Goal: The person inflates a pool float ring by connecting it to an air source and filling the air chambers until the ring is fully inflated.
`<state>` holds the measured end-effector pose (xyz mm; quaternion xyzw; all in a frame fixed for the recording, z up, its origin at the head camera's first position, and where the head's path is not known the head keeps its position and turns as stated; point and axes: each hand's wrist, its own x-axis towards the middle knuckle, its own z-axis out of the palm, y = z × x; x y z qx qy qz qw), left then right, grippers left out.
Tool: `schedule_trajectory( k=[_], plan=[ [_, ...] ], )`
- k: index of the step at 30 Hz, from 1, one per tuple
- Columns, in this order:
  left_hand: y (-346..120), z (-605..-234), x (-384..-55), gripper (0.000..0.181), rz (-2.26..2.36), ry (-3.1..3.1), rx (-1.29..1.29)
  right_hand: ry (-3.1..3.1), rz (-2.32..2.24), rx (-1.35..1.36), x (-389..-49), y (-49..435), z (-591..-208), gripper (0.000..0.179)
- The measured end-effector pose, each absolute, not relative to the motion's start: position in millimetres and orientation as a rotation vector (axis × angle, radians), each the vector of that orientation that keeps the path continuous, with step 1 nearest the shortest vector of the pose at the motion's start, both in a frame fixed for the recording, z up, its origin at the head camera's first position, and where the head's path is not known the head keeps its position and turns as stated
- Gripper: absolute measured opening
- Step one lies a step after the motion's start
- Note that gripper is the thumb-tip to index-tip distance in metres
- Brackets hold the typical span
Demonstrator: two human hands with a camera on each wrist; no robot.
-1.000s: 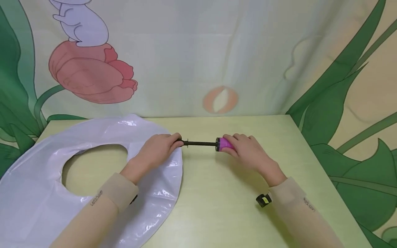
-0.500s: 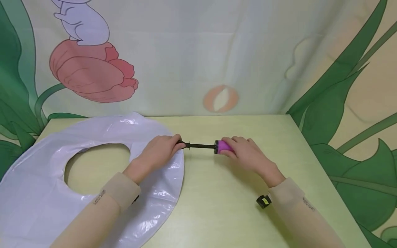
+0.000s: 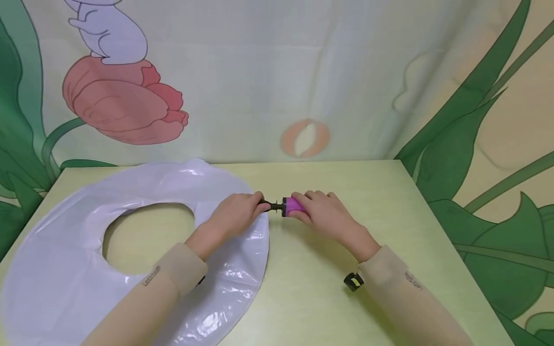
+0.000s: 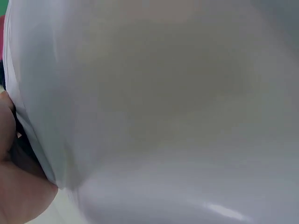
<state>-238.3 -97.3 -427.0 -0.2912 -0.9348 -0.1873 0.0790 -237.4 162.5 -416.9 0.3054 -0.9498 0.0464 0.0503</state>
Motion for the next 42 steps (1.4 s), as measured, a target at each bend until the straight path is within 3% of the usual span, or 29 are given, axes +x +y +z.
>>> schedule_trajectory(
  k=[6, 15, 23, 33, 42],
  plan=[
    [-121.4, -433.0, -238.1, 0.029, -0.369, -2.759, -0.819, -2.998, 0.201, 0.826, -236.7, 190.6, -422.6, 0.059],
    [-99.3, -431.4, -233.0, 0.031, -0.326, -2.815, -0.835, -2.914, 0.146, 0.921, -233.7, 149.3, -418.1, 0.057],
    [-122.6, -432.6, -233.6, 0.033, -0.270, -2.857, -0.661, -2.977, 0.237, 0.822, -234.9, 183.0, -412.6, 0.058],
    [-98.1, -423.1, -233.5, 0.035, -0.402, -2.771, -0.762, -2.848, 0.143, 0.933, -233.8, 143.8, -396.3, 0.058],
    [-130.5, -420.4, -236.4, 0.032, -0.446, -2.841, -0.701, -2.984, 0.314, 0.824, -236.7, 177.1, -403.7, 0.051]
  ],
)
